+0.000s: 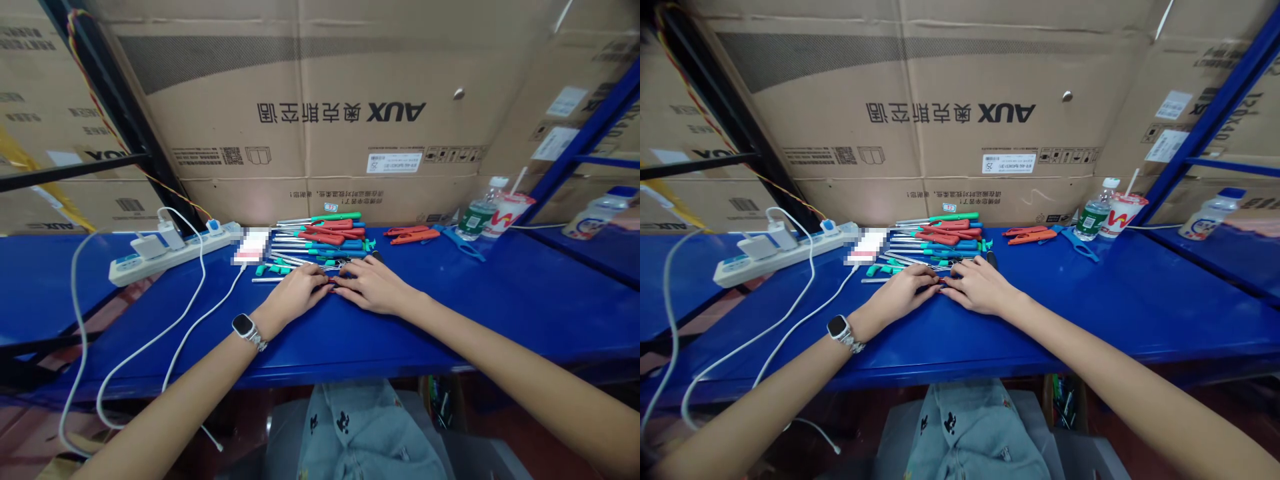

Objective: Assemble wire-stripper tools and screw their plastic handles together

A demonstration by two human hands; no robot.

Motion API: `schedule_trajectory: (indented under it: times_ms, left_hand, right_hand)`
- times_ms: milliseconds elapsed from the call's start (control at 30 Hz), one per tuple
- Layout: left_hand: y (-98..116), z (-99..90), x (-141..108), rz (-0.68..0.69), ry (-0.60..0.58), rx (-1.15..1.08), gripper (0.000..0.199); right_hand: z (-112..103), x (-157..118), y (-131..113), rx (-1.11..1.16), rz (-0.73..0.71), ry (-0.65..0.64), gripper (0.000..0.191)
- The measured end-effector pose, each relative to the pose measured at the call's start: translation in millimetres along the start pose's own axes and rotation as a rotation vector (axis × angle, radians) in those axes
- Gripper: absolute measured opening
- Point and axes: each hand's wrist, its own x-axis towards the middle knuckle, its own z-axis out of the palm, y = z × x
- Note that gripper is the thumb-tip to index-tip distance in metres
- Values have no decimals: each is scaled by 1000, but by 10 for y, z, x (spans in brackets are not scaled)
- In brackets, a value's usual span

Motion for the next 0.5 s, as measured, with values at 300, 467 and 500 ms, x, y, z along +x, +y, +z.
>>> schedule_trajectory:
  times_ms: [300,467,500]
  left_hand:
    - [-111,-131,-37,41,79,7,24]
    - [-288,-276,-35,0,256,-113,21]
    - [-304,-303,-64,-8,256,-140,20]
  right_hand:
    - [30,-14,54,78,-14,59,37]
    - [-33,32,32,164,43,109,31]
    - [-42,48,27,177,56,121,30]
